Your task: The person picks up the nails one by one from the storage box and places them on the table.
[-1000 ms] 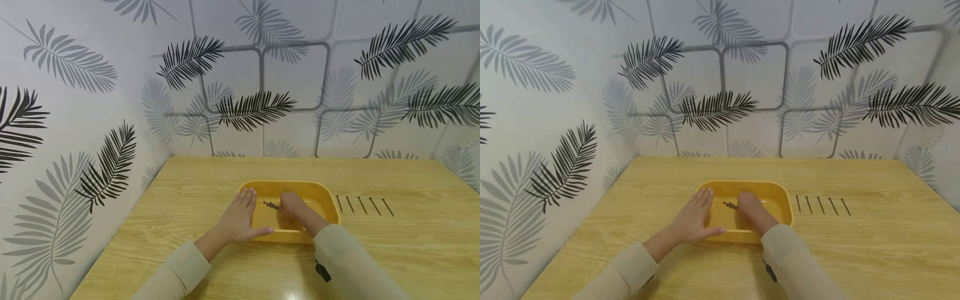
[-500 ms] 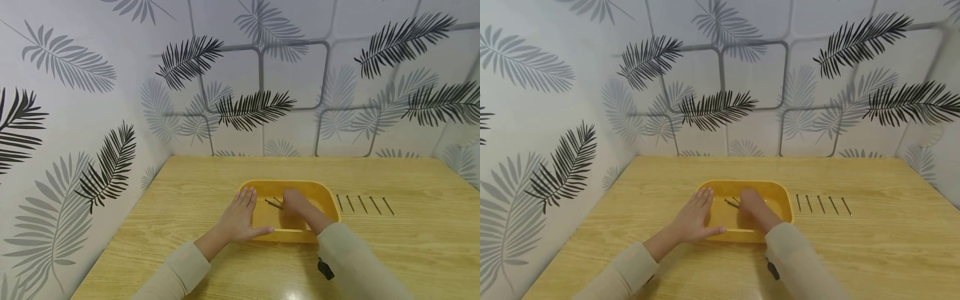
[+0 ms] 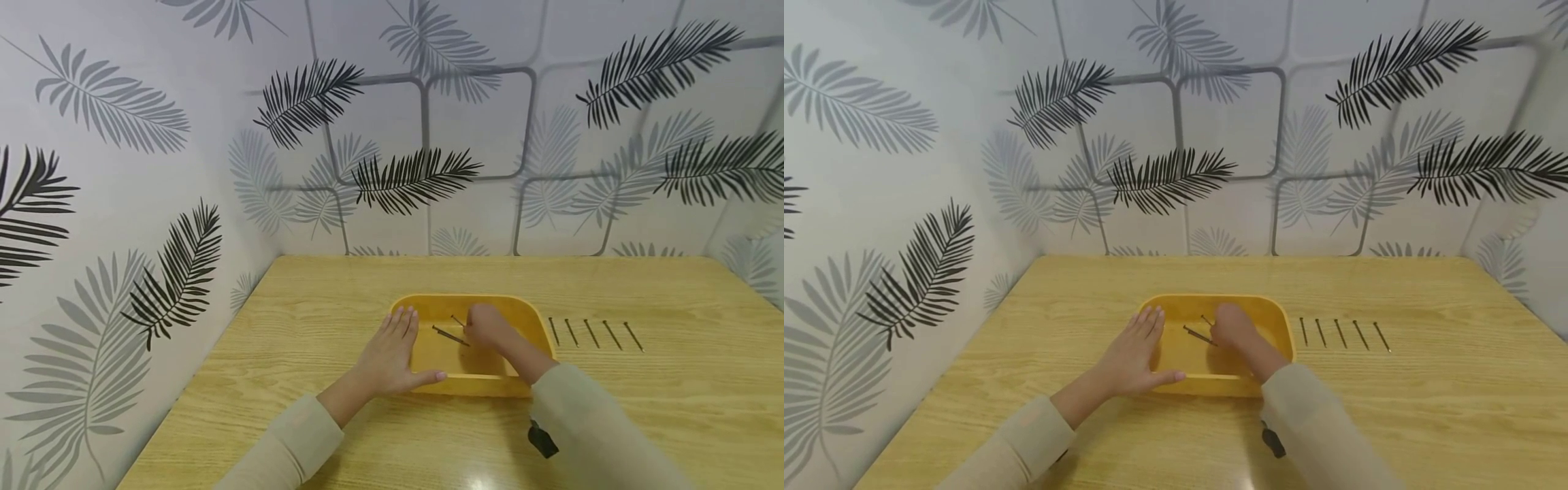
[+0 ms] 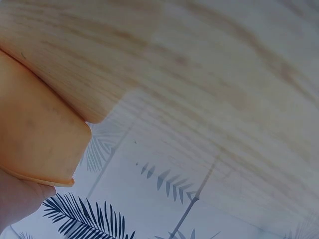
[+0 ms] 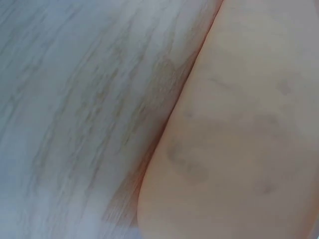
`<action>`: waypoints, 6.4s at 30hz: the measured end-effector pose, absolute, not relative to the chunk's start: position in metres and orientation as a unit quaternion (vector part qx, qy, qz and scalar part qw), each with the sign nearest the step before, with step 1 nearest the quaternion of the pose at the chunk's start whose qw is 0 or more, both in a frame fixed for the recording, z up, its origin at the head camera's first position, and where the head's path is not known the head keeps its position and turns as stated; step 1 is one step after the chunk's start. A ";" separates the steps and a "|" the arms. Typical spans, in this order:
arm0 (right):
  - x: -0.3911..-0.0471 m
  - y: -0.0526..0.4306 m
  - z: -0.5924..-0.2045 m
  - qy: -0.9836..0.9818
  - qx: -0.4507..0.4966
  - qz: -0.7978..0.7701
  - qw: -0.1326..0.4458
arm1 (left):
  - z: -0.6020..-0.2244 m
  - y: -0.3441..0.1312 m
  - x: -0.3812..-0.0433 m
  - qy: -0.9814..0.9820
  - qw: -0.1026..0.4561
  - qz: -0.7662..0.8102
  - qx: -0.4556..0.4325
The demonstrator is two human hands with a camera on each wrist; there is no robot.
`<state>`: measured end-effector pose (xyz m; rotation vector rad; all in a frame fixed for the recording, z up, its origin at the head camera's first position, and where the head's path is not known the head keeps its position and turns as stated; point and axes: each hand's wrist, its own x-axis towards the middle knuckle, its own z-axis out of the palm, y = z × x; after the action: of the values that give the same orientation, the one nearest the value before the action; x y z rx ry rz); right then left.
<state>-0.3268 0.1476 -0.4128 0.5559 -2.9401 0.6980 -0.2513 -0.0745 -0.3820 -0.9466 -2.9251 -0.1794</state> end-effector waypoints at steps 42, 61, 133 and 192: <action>-0.268 0.168 -0.359 -0.945 0.105 0.298 0.077 | -0.382 -0.074 -0.251 -0.949 0.031 -0.059 -0.309; -0.260 0.186 -0.351 -0.937 0.106 0.311 0.122 | -0.385 -0.073 -0.252 -0.951 0.025 -0.056 -0.303; -0.214 0.259 -0.383 -0.956 0.032 0.275 0.097 | -0.382 -0.074 -0.251 -0.949 0.027 -0.060 -0.309; -0.212 0.256 -0.396 -0.976 0.047 0.210 -0.015 | -0.381 -0.075 -0.250 -0.948 0.030 -0.062 -0.310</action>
<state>-0.2119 0.2560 -0.3961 0.1507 -3.0976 0.6657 -0.2499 -0.0749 -0.3814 -0.9543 -2.9240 -0.1927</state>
